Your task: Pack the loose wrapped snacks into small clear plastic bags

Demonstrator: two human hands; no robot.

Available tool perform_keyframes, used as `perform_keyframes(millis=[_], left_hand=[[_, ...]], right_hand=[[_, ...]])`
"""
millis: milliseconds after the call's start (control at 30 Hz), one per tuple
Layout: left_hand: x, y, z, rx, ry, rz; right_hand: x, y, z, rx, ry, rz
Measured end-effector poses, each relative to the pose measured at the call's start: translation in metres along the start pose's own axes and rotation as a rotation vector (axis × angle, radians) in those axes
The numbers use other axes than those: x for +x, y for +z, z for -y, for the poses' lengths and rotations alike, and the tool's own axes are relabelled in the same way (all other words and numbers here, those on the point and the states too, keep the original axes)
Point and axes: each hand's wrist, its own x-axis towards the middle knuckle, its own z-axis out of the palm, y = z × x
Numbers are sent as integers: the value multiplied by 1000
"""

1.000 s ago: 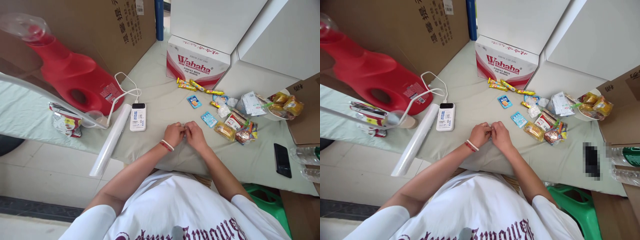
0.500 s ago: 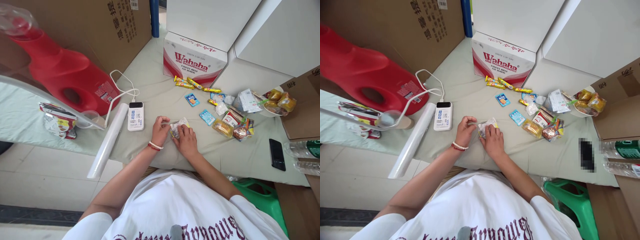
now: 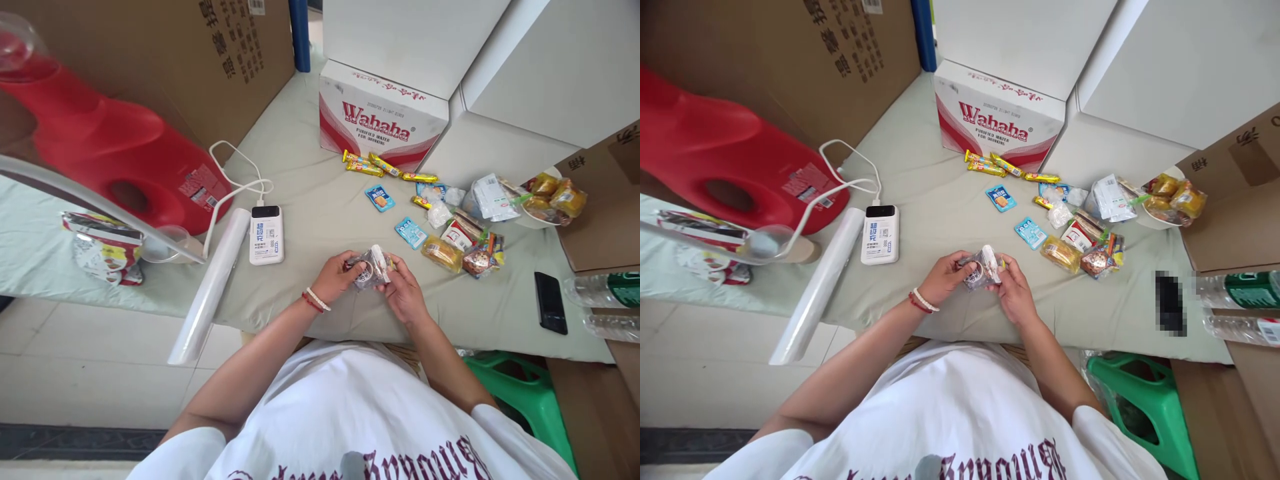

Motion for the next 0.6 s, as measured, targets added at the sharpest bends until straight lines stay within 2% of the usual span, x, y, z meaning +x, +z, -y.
perform_keyframes(millis=[133, 200, 267, 367, 467, 533, 600], left_hand=[[-1, 32, 3, 191, -1, 107], [-2, 43, 3, 261, 29, 128], [-4, 45, 2, 296, 78, 80], [-9, 31, 2, 328, 118, -15], [-18, 9, 6, 395, 119, -113], [-28, -2, 10, 437, 123, -159], [-41, -10, 12, 496, 143, -192]], right_hand=[[-24, -22, -9, -101, 33, -77], [-37, -45, -9, -167, 32, -155], [-48, -78, -8, -169, 29, -316], [-55, -139, -6, -124, 8, -621], [-45, -189, -5, -201, 22, -770], [-32, -204, -6, -451, 35, -815], [-20, -205, -7, -845, 10, -868]])
